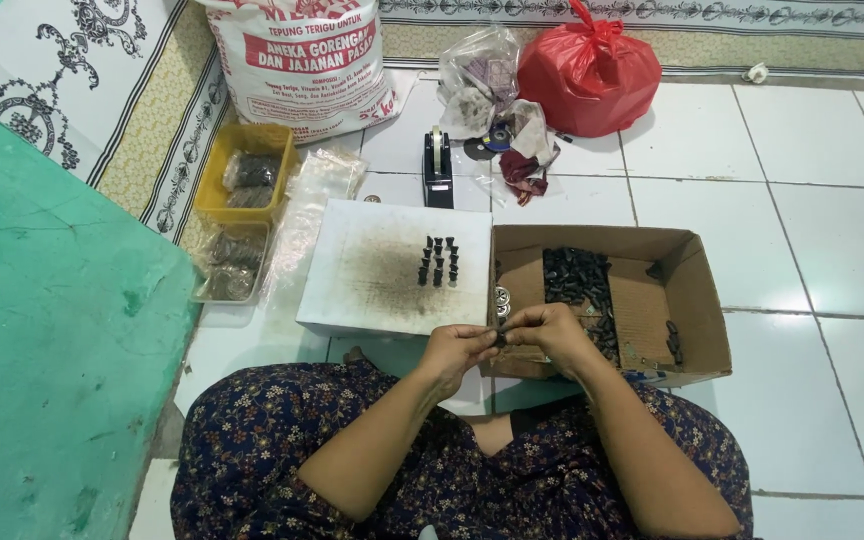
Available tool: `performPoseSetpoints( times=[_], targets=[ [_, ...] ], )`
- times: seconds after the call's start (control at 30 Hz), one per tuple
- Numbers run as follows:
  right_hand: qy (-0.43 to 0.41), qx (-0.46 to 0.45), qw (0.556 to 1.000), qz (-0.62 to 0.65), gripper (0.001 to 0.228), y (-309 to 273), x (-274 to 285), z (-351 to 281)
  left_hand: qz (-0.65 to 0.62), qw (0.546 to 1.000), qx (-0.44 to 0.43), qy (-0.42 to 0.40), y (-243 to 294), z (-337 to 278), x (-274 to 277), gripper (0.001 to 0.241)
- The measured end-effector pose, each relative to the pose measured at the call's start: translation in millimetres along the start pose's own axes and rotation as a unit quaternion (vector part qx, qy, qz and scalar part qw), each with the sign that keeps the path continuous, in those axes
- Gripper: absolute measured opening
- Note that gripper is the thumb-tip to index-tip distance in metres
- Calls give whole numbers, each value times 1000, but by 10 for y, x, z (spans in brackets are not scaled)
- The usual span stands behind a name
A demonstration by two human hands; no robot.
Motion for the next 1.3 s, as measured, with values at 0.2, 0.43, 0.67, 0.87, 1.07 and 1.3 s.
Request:
performPoseSetpoints(
  times=[0.2, 0.43, 0.67, 0.87, 1.07, 1.3],
  targets=[
    [10, 11, 999, -39, 19, 48, -41, 30, 1, 1000, 7, 3, -3, -43, 8, 37],
    [54, 47, 995, -70, 15, -7, -46, 118, -44, 998, -18, 39, 172, -110, -32, 47],
    [7, -4, 985, 173, 15, -32, -88, 115, -28, 998, -45, 25, 513, -212, -158, 37],
    [7, -9, 982, 189, 16, -124, -122, 278, 6, 998, -62, 21, 824, -239, -154, 36],
    [8, 43, 992, 115, 16, -567, -348, 514, 38, 994, -87, 48, 1258, -298, 93, 35],
    [-7, 79, 992, 102, 20, -641, -582, 1087, 64, 989, -115, 72, 1594, -162, 458, 31]
  ],
)
Point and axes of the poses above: each hand's wrist, its own z-axis towards the middle knuckle, its own x-axis out of the back of the hand, y = z × x, the point moved 10 cm from there along z, towards the middle knuckle, and after that the axes turned 10 degrees about -y, right-handed, at the moved point
